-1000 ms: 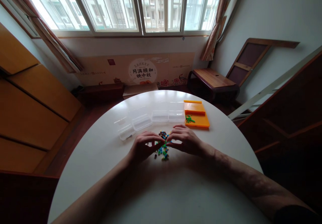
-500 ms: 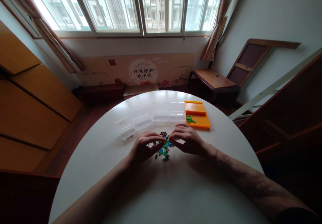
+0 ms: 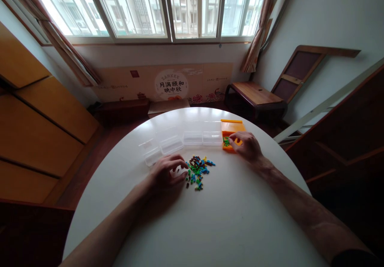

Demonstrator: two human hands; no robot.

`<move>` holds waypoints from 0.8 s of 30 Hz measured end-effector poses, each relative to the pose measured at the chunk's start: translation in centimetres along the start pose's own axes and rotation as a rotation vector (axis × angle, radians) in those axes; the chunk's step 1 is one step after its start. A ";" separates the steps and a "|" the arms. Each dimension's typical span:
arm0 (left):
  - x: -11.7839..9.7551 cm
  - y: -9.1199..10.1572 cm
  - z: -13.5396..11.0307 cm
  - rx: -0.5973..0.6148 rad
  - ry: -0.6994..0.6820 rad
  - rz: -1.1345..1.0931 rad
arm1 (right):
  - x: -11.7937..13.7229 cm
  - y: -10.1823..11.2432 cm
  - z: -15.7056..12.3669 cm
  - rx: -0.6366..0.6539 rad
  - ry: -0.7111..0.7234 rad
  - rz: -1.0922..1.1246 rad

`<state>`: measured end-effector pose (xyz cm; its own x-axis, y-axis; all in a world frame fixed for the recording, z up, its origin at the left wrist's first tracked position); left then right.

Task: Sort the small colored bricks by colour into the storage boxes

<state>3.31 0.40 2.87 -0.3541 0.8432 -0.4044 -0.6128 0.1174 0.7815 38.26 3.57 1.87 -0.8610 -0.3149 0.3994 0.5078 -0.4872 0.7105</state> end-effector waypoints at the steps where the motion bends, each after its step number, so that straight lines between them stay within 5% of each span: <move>1: 0.0 -0.1 0.0 0.002 -0.003 0.017 | -0.4 -0.2 0.0 -0.005 -0.026 -0.002; 15: -0.3 0.0 0.4 -0.041 -0.067 0.073 | 1.2 0.6 -0.2 -0.085 -0.008 0.066; 19: -1.0 0.4 1.0 -0.100 -0.048 -0.058 | 4.2 1.2 -0.4 -0.100 0.120 0.163; 24: -1.5 -0.2 1.4 -0.176 -0.008 -0.244 | 9.4 0.5 -1.6 0.032 0.374 0.303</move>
Point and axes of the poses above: each hand's wrist, its own z-axis towards the middle knuckle, its own y-axis out of the back of the hand, x = y × z, the point moved 6 cm from there along z, towards the middle knuckle, and after that the axes turned 3 degrees about -y, right-handed, at the moved point
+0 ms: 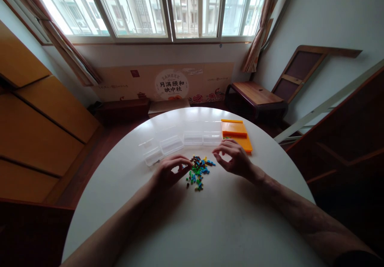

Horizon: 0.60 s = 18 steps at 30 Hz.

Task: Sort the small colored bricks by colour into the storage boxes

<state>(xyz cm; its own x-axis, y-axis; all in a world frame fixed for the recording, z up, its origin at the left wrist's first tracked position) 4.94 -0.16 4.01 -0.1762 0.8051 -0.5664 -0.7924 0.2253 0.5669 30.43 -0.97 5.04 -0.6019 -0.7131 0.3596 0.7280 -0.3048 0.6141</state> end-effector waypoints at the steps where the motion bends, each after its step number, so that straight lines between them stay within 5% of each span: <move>1: 0.0 -0.1 0.0 -0.016 0.013 -0.021 | 0.7 -0.4 0.0 0.023 0.041 0.026; 8: -0.2 -0.9 0.5 -0.062 0.126 -0.083 | 2.8 -2.5 -0.4 0.196 0.234 0.082; 18: -0.1 -2.5 0.7 -0.010 0.141 -0.211 | 2.3 -2.8 -0.8 0.162 0.248 0.057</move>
Point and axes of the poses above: each hand's wrist, its own z-axis towards the middle knuckle, its own y-axis out of the back of the hand, x = y × z, the point moved 6 cm from there along z, towards the middle knuckle, and after that the axes turned 3 degrees about -y, right-handed, at the moved point
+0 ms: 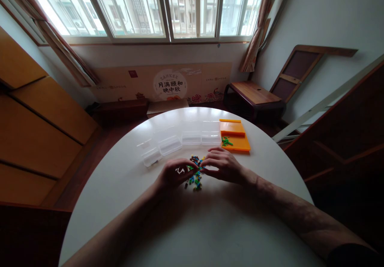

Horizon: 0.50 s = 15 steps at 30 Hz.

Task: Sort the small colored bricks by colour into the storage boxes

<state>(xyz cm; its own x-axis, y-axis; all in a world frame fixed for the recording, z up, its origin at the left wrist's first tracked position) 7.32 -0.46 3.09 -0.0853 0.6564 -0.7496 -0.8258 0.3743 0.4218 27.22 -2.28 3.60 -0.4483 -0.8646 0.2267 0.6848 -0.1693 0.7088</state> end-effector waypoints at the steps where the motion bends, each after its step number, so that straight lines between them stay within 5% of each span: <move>1: 0.0 0.0 0.0 0.000 -0.005 0.002 | 0.0 0.0 0.0 0.003 0.000 0.000; 15: -0.3 -0.1 0.0 0.024 -0.039 0.079 | 0.5 0.3 0.5 -0.019 -0.012 0.035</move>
Point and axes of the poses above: each hand's wrist, its own z-axis towards the middle knuckle, its own y-axis out of the back of the hand, x = y × z, the point moved 6 cm from there along z, towards the middle knuckle, and after that the axes turned 3 degrees about -y, right-handed, at the moved point
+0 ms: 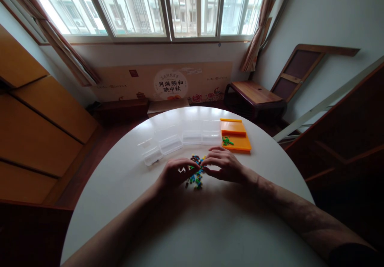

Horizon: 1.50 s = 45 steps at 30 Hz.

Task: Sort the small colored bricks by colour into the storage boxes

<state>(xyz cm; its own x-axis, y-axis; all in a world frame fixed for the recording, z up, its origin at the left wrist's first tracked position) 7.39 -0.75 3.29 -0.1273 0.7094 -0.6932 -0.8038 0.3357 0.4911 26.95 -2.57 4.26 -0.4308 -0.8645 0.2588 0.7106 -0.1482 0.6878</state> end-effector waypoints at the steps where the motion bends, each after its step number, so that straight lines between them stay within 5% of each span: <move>1: 0.0 0.0 0.0 -0.003 -0.001 0.010 | 0.0 0.1 0.1 -0.005 0.000 0.004; 6: -0.3 0.8 -0.2 -0.037 -0.037 0.096 | -1.2 1.1 -0.2 -0.055 -0.063 -0.016; 14: 0.7 3.4 -1.4 -0.010 -0.112 0.395 | -7.6 4.9 -2.8 -0.141 -0.422 -0.227; 21: 0.5 3.4 -1.4 0.050 -0.103 0.432 | -11.0 5.3 -5.0 -0.177 -0.654 -0.303; 34: 1.9 2.7 -1.9 0.190 -0.119 0.405 | -11.1 4.9 -5.2 -0.211 -0.670 -0.305; 45: 1.4 2.6 -1.4 0.168 -0.111 0.430 | -9.6 4.9 -4.3 -0.240 -0.624 -0.283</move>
<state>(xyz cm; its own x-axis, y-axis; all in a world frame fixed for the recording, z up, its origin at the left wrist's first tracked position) 4.28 0.22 2.90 -0.3580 0.8647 -0.3523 -0.5850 0.0863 0.8064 37.00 2.98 2.26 -0.8026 -0.3530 0.4808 0.5964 -0.4890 0.6366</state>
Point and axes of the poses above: each hand's wrist, its own z-axis towards the middle knuckle, its own y-axis out of the back of the hand, x = y × z, the point moved 6 cm from there along z, towards the middle knuckle, and after that the axes turned 3 degrees about -y, right-handed, at the moved point
